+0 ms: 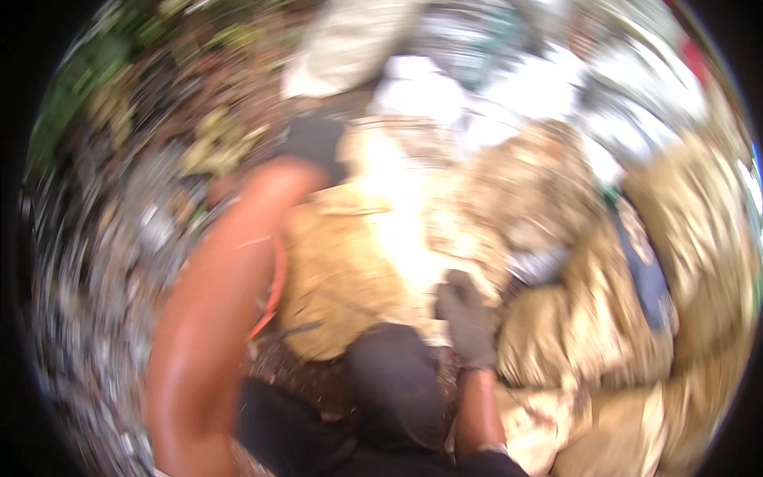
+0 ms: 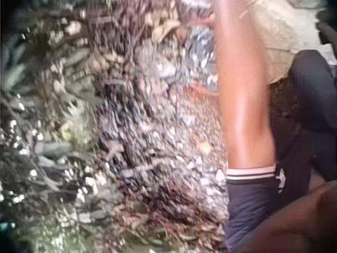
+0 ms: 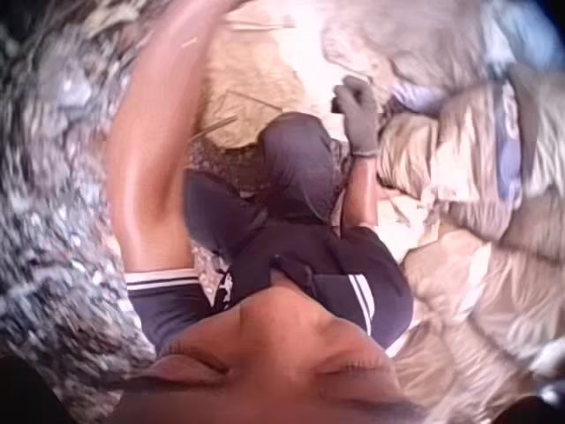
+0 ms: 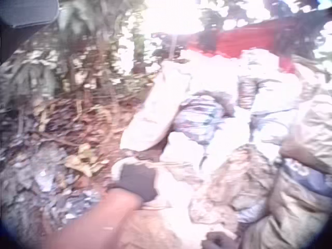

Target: The person sits on the ground and uses gloved hands to pick up slate-like debris and leaves from the soil, placing them into a red bucket. After filling the bucket, the person pours the contents into a large sack and adjusts the sack opening.

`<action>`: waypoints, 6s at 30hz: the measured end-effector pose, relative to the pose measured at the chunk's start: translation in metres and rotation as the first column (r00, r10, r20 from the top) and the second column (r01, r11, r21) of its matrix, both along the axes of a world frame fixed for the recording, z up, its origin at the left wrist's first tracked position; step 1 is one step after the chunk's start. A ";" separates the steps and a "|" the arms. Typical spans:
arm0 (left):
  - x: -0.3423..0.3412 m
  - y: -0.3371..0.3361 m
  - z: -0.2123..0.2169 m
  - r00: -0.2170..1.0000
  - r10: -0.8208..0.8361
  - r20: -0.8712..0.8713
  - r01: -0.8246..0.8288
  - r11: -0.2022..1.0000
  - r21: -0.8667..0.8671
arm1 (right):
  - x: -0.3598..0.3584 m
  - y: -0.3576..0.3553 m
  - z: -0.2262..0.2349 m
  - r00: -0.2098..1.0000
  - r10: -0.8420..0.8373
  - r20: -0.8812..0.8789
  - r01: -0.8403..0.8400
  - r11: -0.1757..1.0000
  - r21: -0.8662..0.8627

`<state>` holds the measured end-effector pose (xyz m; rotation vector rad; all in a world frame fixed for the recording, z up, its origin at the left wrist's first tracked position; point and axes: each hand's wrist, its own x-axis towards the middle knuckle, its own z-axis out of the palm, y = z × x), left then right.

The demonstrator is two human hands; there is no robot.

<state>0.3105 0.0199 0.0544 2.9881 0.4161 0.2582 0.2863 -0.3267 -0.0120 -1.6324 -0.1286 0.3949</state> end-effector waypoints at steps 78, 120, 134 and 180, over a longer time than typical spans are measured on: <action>-0.140 -0.232 0.205 0.885 -0.053 -0.462 -0.302 0.690 -0.658 | 0.034 -0.200 0.358 0.951 -0.208 0.229 0.307 0.714 -0.629; -0.322 -0.239 0.410 0.781 0.558 0.280 -0.494 0.827 -0.269 | 0.098 0.132 0.413 0.363 0.929 -0.065 -0.932 0.363 -0.017; -0.243 -0.170 0.437 0.713 0.687 -0.140 -0.053 -0.146 -0.988 | -0.044 0.042 0.494 0.489 0.867 -0.097 -0.872 0.481 -0.096; -0.196 -0.193 0.523 0.846 0.437 0.304 -0.218 0.805 -0.552 | 0.069 0.086 0.611 0.812 0.485 0.323 -0.582 0.703 0.409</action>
